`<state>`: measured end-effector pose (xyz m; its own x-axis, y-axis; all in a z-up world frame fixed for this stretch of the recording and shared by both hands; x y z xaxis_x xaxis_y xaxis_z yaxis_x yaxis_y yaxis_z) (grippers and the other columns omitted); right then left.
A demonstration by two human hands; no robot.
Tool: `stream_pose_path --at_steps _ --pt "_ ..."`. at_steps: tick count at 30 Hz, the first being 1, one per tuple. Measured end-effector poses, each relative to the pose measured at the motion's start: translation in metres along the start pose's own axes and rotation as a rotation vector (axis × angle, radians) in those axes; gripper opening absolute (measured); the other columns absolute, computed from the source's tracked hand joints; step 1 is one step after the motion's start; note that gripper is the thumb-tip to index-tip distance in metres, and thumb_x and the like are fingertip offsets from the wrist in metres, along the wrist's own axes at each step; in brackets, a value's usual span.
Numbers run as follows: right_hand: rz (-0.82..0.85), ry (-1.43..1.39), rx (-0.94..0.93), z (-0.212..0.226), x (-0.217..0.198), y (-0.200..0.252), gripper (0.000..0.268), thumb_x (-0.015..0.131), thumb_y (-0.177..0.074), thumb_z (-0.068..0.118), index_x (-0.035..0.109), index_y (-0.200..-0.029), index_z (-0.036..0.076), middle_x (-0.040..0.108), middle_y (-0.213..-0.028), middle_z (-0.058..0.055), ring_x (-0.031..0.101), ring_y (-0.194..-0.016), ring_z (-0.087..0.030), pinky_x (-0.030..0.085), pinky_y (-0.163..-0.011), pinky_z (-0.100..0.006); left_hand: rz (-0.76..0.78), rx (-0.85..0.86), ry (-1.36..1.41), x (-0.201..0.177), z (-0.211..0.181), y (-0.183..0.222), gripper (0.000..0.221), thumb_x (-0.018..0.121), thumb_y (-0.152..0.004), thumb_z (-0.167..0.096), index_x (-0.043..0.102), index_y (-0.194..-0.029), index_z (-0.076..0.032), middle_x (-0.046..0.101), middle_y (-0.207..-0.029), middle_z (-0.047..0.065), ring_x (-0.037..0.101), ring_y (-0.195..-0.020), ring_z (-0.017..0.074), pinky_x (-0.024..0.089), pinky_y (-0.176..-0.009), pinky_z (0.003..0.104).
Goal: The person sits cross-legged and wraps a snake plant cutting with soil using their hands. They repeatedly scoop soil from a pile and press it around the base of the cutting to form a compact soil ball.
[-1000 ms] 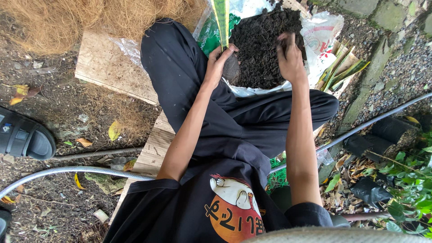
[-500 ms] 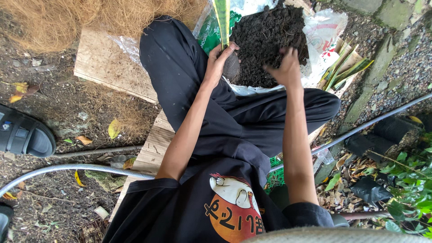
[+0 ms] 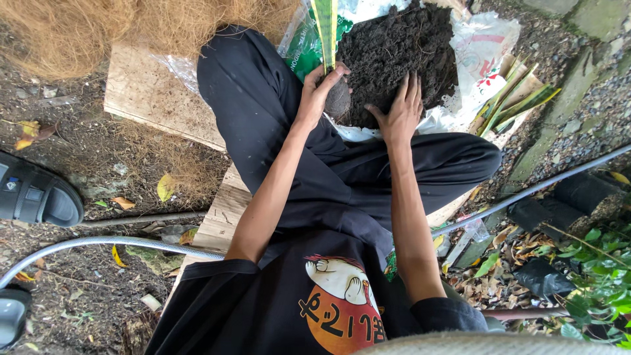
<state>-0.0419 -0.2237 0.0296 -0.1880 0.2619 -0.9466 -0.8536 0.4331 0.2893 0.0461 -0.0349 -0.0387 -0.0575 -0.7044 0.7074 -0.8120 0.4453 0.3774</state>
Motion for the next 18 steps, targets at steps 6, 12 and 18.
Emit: stream_pose_path --at_steps 6,12,18 --pt "0.022 0.175 0.022 -0.009 0.015 -0.007 0.106 0.093 -0.074 0.038 0.037 -0.155 -0.001 0.047 -0.143 -0.020 0.047 -0.131 -0.039 0.037 -0.114 -0.054 -0.007 0.018 -0.038 0.003 -0.002 -0.002 0.027 0.066 -0.104 -0.020 0.070 -0.119 0.002 0.069 -0.108 0.011 0.066 -0.096 0.0165 0.066 -0.081 0.042" --pt "-0.124 0.264 -0.146 -0.015 0.025 -0.009 0.080 0.085 -0.084 0.022 0.046 -0.150 -0.003 0.051 -0.133 -0.018 0.050 -0.121 -0.039 0.039 -0.110 -0.053 -0.030 -0.009 -0.035 0.002 -0.003 -0.003 0.028 0.067 -0.104 -0.020 0.069 -0.119 0.003 0.069 -0.107 0.011 0.065 -0.094 0.0158 0.064 -0.082 0.041" --pt "-0.126 0.297 -0.148 -0.020 0.023 -0.013 0.066 0.079 -0.087 0.006 0.053 -0.147 -0.001 0.056 -0.131 -0.016 0.052 -0.121 -0.035 0.041 -0.109 -0.049 -0.013 0.010 -0.022 0.004 -0.006 -0.001 0.029 0.066 -0.105 -0.021 0.068 -0.121 0.003 0.070 -0.107 0.011 0.066 -0.094 0.0156 0.064 -0.081 0.040"
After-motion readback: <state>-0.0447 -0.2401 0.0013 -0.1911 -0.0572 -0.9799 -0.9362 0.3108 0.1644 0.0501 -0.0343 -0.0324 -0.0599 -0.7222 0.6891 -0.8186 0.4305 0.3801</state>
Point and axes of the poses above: each hand's wrist, its own y-axis away from the middle knuckle, its own x-axis out of the palm, z = x × y, the point moved 6 cm from there along -y, towards the middle knuckle
